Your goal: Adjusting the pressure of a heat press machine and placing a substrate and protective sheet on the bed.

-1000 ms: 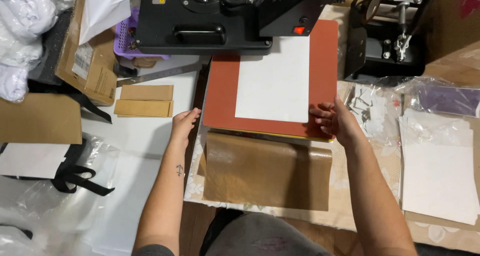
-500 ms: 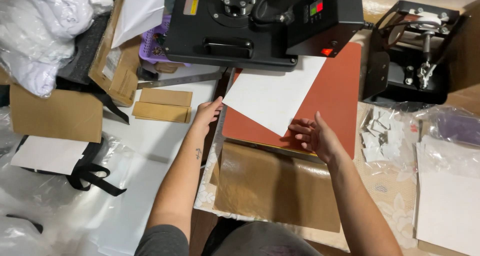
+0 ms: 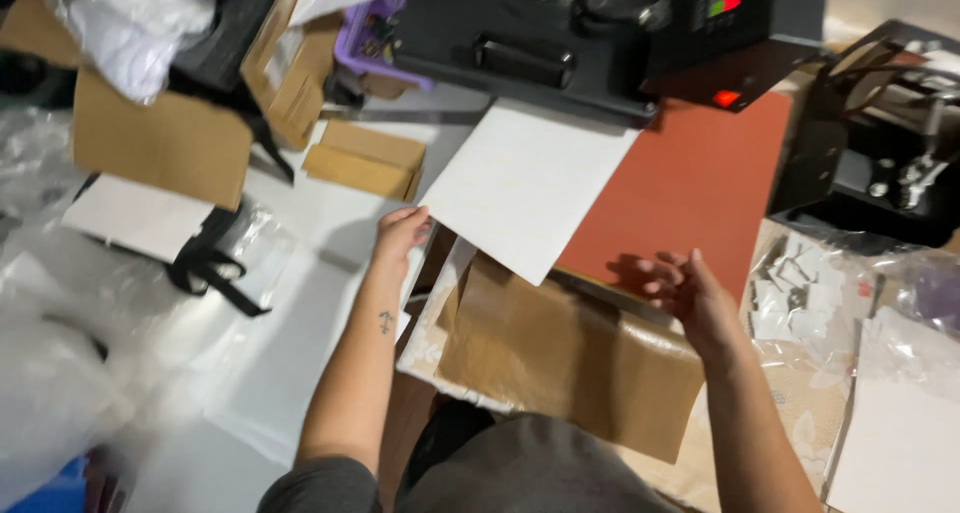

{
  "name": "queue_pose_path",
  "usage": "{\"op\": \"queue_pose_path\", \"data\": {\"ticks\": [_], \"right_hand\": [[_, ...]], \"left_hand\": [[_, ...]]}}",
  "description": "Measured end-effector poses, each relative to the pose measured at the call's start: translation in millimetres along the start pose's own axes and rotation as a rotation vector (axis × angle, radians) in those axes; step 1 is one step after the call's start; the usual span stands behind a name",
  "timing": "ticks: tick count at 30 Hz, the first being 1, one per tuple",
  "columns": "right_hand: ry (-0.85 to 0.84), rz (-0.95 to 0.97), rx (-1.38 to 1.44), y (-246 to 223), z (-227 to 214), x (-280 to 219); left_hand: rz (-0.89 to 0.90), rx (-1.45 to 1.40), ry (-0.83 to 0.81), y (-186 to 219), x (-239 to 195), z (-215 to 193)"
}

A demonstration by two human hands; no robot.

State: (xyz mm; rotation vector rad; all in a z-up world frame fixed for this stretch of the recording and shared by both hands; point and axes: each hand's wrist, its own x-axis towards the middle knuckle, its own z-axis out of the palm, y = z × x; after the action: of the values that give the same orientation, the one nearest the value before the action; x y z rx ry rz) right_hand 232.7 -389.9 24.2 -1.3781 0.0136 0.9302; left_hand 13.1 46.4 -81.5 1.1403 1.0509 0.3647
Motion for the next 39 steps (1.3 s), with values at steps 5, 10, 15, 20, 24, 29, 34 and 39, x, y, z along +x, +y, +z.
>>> {"op": "queue_pose_path", "data": {"ticks": [5, 10, 15, 20, 24, 29, 34, 39], "right_hand": [[-0.032, -0.123, 0.078, -1, 8, -23], [-0.117, -0.231, -0.021, -26, 73, -49], [-0.262, -0.274, -0.034, -17, 96, -49], [-0.317, -0.312, -0.033, 9, 95, -58], [-0.297, -0.301, -0.104, 30, 79, -69], [-0.19, -0.365, -0.145, 53, 37, -82], [0.3, -0.684, -0.641, 36, -3, -127], [0.863, -0.719, -0.983, 72, -129, -134]], "left_hand": [[-0.104, -0.13, 0.138, -55, -79, -139], [-0.251, -0.118, 0.29, -91, -163, -243], [-0.363, -0.003, 0.416, -103, -199, -313], [-0.412, 0.07, 0.523, -139, -193, -359], [-0.395, 0.099, 0.711, -134, -192, -364], [-0.128, 0.106, 1.123, -126, -171, -345], [0.768, 0.729, 0.957, -105, -147, -233], [0.984, 0.664, 0.29, -63, -172, -19]]}}
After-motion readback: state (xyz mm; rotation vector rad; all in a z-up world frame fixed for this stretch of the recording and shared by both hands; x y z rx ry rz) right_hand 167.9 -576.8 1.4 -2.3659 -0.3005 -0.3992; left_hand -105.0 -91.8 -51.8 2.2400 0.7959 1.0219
